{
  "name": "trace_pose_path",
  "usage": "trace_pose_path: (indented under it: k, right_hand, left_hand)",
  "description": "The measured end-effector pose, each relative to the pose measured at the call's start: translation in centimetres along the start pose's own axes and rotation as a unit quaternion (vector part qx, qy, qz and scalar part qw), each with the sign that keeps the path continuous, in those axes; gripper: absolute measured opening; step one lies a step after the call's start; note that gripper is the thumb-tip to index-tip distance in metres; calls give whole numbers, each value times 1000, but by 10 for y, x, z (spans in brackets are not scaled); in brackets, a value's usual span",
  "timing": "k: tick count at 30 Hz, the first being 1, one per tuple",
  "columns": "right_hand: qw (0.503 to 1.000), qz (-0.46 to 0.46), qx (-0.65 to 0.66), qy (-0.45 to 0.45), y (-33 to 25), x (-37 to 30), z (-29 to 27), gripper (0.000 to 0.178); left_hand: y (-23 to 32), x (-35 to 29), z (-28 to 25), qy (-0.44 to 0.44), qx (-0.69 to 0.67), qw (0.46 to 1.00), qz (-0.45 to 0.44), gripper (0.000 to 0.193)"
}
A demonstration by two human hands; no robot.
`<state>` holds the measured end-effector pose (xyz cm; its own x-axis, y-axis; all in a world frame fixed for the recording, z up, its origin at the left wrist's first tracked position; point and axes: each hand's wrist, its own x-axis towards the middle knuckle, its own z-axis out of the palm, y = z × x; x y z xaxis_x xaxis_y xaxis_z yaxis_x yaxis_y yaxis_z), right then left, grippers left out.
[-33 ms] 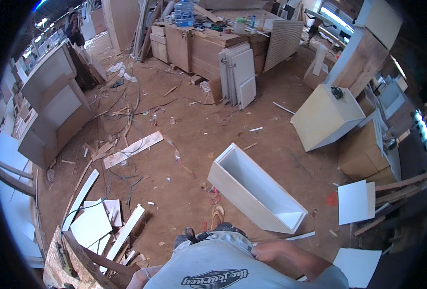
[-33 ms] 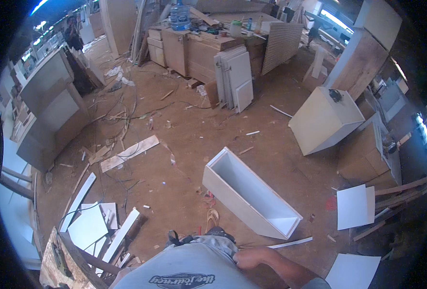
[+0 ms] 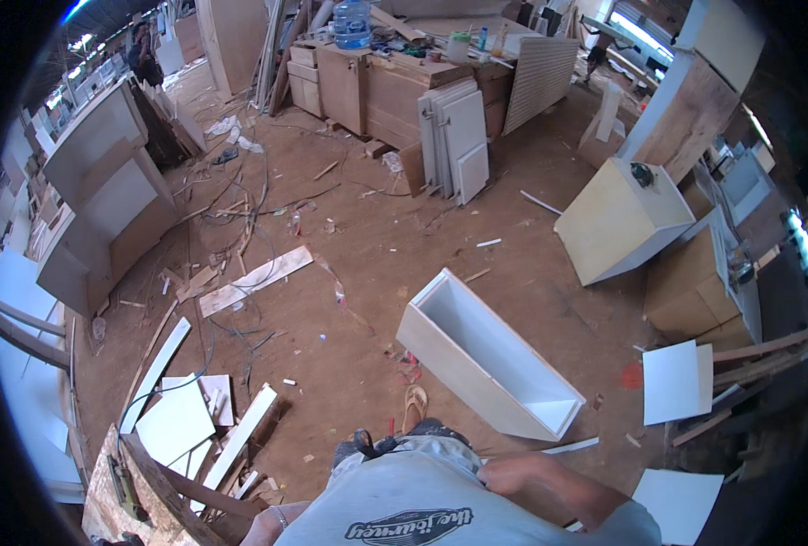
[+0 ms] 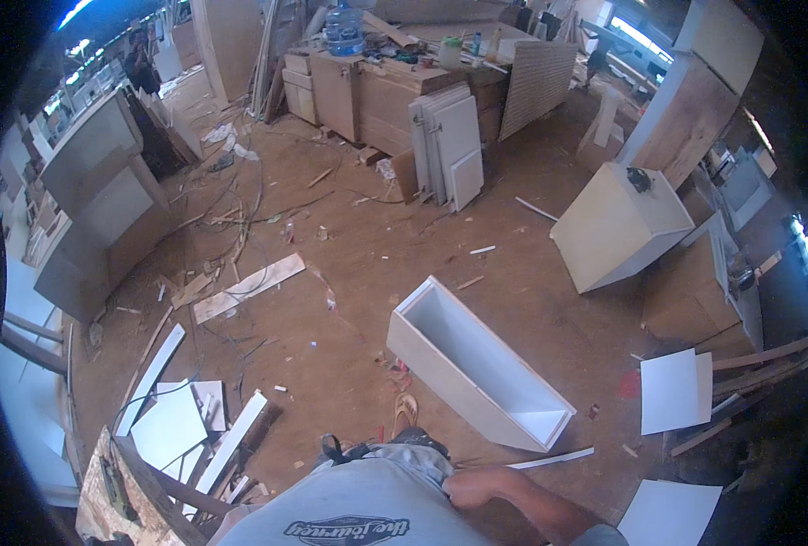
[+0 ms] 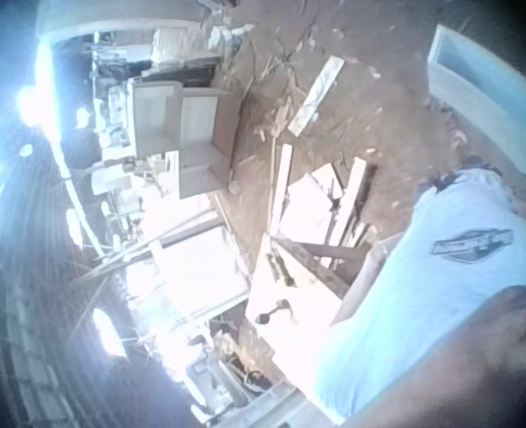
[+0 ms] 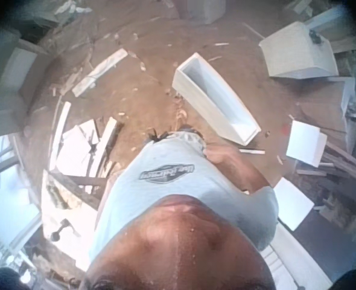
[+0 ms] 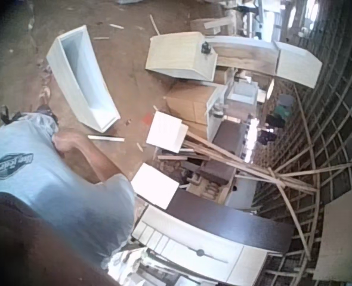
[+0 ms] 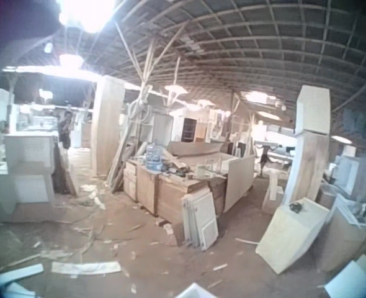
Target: The person assembles a wooden box by positioning a plywood panel onto a rectangular wooden frame and securing it with a pneumatic nail gun and a hammer.
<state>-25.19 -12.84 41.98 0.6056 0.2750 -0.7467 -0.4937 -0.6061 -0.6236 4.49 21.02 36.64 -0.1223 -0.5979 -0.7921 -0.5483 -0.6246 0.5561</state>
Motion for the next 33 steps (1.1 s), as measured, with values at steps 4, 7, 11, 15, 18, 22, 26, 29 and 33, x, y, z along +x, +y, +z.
trace_pose_path:
  k: [4, 7, 11, 15, 18, 22, 26, 29, 33]
  right_hand:
    - [999, 19, -5, -43, 2, -2, 3, 30]
    - [998, 19, 0, -59, 16, 6, 5, 29]
    - [997, 4, -41, -57, 16, -5, -9, 30]
    - [1000, -19, 14, -18, 54, -6, 13, 32]
    - [997, -31, 67, -15, 78, -8, 30, 33]
    - [987, -80, 139, -33, 48, -33, 1, 34]
    - [992, -44, 99, -61, 66, -14, 1, 36]
    - [997, 0, -1, -80, 74, 3, -2, 35]
    - [998, -58, 27, 0, 142, 26, 47, 32]
  left_hand:
    - [0, -4, 9, -10, -2, 1000, -2, 33]
    - [1, -7, 15, -18, 3, 1000, -5, 33]
    - [-1, -4, 19, -28, 18, 999, 5, 33]
    - [4, 9, 5, -41, 34, 998, 19, 33]
    - [11, 22, -7, -52, 46, 997, 30, 33]
    - [21, 28, -12, -59, 54, 996, 30, 33]
    - [24, 36, -14, -61, 53, 996, 39, 33]
    - [27, 40, -12, -65, 48, 996, 40, 33]
    - [31, 48, -10, -77, 49, 994, 51, 33]
